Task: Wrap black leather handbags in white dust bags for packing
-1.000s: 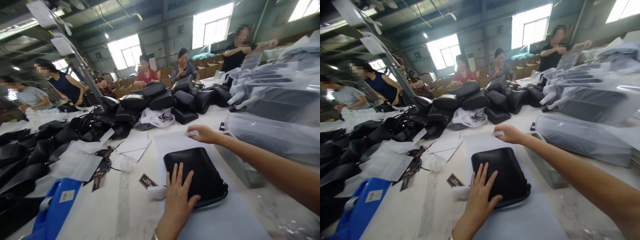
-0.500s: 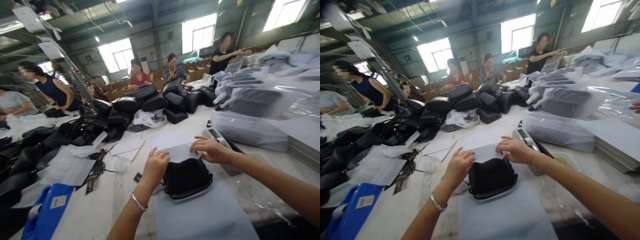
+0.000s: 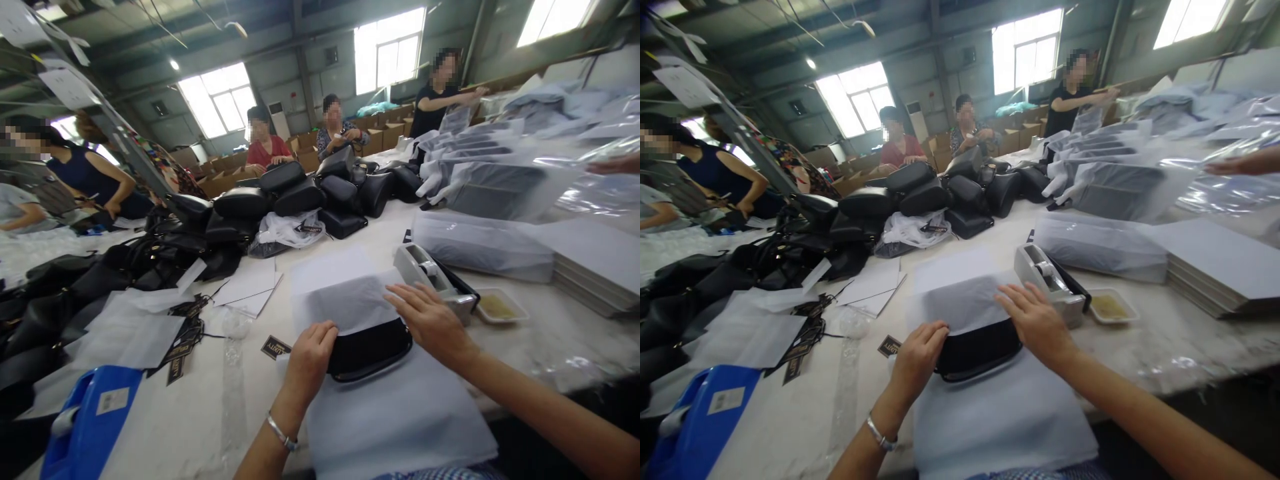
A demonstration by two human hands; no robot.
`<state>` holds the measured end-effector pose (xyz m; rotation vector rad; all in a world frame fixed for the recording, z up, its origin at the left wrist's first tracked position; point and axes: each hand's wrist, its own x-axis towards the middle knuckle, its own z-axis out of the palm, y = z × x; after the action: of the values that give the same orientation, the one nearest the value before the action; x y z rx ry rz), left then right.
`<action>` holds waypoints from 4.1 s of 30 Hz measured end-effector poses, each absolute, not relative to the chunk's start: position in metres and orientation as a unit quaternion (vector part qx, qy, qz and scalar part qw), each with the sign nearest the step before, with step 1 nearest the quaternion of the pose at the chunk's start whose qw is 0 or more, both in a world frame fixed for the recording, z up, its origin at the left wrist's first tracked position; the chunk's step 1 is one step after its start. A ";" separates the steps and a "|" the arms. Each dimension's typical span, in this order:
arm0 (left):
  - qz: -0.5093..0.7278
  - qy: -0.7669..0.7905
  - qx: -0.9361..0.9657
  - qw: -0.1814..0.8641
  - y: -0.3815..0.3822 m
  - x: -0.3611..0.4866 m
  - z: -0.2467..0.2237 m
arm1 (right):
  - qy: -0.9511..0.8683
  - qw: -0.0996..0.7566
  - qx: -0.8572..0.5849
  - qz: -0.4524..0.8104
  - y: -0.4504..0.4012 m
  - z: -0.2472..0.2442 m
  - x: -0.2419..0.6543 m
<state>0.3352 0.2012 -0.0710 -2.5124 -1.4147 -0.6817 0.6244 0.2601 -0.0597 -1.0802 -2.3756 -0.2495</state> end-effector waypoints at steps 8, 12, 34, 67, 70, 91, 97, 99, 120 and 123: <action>-0.207 -0.487 -0.843 0.089 0.197 0.346 -0.057 | -0.927 0.221 -0.303 0.013 0.249 -0.096 0.586; -0.190 -0.510 -0.836 0.071 0.199 0.367 -0.057 | -0.927 0.216 -0.307 0.010 0.248 -0.099 0.589; -0.138 -0.526 -0.839 0.009 0.177 0.377 -0.087 | -0.910 0.154 -0.292 0.252 0.158 -0.114 0.651; -0.142 -0.548 -0.820 -0.082 0.204 0.370 -0.035 | -0.890 0.228 -0.379 0.113 0.240 -0.022 0.604; -0.136 -0.535 -0.832 -0.058 0.205 0.369 -0.037 | -0.914 0.218 -0.340 0.039 0.238 -0.032 0.598; -0.151 -0.567 -0.808 0.046 0.224 0.358 -0.059 | -0.889 0.209 -0.398 0.090 0.292 -0.072 0.601; -0.200 -0.595 -0.776 0.060 0.228 0.363 -0.064 | -0.865 0.242 -0.425 0.111 0.293 -0.070 0.595; -0.205 -0.600 -0.770 0.078 0.229 0.366 -0.061 | -0.857 0.246 -0.436 0.121 0.294 -0.068 0.593; -0.197 -0.574 -0.789 0.098 0.210 0.405 -0.094 | -0.717 0.385 -0.568 -0.120 0.289 -0.062 0.688; -0.191 -0.572 -0.793 0.089 0.211 0.404 -0.093 | -0.654 0.398 -0.637 -0.094 0.281 -0.071 0.728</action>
<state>0.4037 0.2108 -0.0932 -2.3598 -1.7010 -0.5670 0.7276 0.2810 -0.0712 -1.6121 -1.6557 -0.2372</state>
